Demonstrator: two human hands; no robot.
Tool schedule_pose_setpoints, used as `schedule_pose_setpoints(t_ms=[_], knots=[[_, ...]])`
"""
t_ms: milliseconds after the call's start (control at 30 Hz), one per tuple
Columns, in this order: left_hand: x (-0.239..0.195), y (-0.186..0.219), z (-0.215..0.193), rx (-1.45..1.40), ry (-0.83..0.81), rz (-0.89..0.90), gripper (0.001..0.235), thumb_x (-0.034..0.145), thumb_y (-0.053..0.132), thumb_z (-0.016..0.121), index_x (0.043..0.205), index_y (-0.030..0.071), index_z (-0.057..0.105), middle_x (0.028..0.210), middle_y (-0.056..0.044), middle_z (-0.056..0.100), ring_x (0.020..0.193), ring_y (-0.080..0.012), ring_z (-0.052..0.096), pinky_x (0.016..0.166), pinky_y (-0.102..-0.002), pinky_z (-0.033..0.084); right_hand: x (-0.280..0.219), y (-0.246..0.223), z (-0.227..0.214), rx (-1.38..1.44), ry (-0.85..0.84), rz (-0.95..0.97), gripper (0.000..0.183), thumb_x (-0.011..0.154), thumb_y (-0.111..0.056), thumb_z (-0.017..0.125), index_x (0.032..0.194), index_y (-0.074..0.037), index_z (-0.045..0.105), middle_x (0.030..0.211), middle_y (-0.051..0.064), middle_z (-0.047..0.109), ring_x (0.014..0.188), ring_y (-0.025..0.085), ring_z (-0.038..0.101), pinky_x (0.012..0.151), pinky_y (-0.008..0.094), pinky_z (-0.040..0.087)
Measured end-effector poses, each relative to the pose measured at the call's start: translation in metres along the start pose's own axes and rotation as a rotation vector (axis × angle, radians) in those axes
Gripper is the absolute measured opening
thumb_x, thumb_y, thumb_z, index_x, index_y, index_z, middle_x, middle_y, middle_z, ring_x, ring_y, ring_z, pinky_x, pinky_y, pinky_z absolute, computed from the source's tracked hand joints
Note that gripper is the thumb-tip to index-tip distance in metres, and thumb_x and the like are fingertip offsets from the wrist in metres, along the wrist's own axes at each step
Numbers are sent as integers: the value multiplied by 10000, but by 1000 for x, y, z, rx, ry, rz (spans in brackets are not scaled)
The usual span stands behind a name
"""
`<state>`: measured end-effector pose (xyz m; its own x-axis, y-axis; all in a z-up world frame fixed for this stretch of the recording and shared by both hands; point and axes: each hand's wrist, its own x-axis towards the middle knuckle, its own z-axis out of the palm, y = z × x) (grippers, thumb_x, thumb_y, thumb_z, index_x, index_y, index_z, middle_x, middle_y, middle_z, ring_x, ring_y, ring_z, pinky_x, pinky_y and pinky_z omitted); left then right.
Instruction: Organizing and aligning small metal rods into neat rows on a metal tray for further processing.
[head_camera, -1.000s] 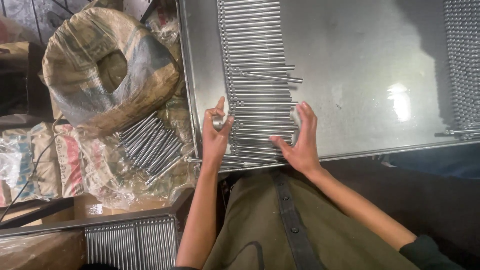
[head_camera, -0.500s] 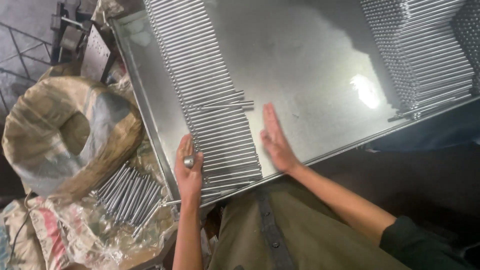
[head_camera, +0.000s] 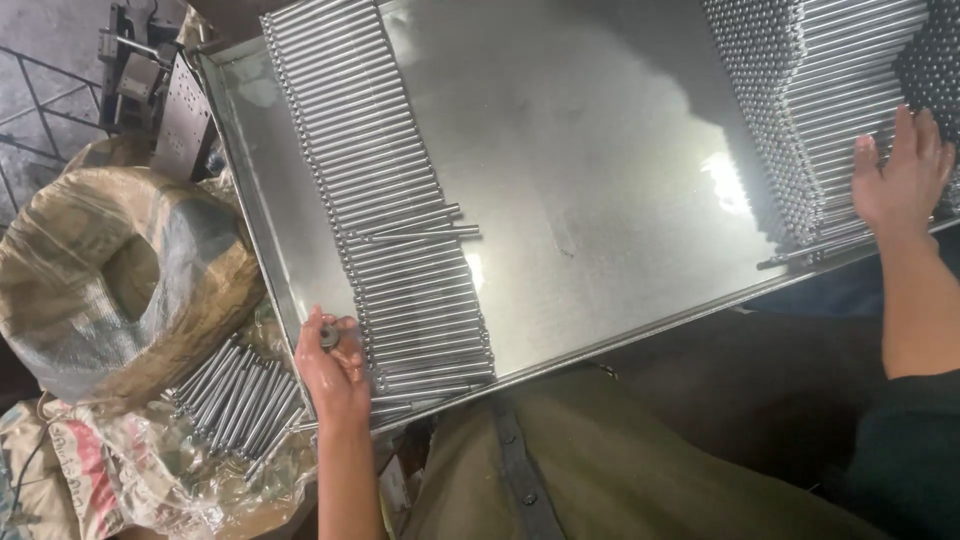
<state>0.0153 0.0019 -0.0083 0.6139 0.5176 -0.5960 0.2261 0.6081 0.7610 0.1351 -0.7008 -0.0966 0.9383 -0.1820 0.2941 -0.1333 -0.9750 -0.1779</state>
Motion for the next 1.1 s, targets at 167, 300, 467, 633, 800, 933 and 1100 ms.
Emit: schedule_pose_setpoints(t_ms=[167,300,467,633,800,933,1100], knots=[[2,-3,-5,21,-33,37,372,1110,322,500,806,129,594,629,-62,641,302,-68,345,281,-211,229,-11,-46,-6,23,38,-4,602,1213,-291,468,1582,184,478,1570,414,355,1398,574,307,1085,659,151],[1,-1,4,2,43,9,404,1115,284,477,767,130,613,665,-64,665,442,-102,519,583,-252,427,-29,-118,-44,100,-122,-19,732,1130,-403,391,1613,118,214,1614,428,186,1491,537,121,1159,677,58],[-3,4,10,15,66,1,387,1128,232,460,792,93,591,772,-90,703,422,-64,464,334,-176,301,-37,-94,-24,-173,98,-683,920,910,-692,555,1548,-36,647,1455,293,488,1296,451,530,1035,611,476],[1,3,10,66,3,-23,378,1113,330,439,858,101,597,787,-57,684,504,-127,561,429,-224,300,-30,-63,-15,-568,82,-654,1261,665,-930,371,1679,-242,669,1489,171,687,1206,317,657,986,382,565],[0,0,-2,50,-48,-29,364,1103,337,442,875,92,586,800,-58,672,538,-136,579,442,-231,327,-12,-26,18,-392,28,-647,970,626,-577,749,1527,-219,699,1443,162,548,1354,315,555,1103,402,539],[4,6,-4,21,-56,-31,354,1099,334,450,882,87,581,784,-69,667,522,-143,588,408,-224,321,0,-19,38,-608,-10,-684,698,598,-438,809,1285,-360,709,1506,14,522,1311,285,552,1197,389,502],[7,14,6,44,-63,-22,358,1094,323,470,850,87,584,750,-57,638,489,-137,559,402,-230,288,-33,-131,29,-295,100,-646,423,823,-336,835,1186,-190,672,1180,23,701,1110,239,636,1032,439,406]])
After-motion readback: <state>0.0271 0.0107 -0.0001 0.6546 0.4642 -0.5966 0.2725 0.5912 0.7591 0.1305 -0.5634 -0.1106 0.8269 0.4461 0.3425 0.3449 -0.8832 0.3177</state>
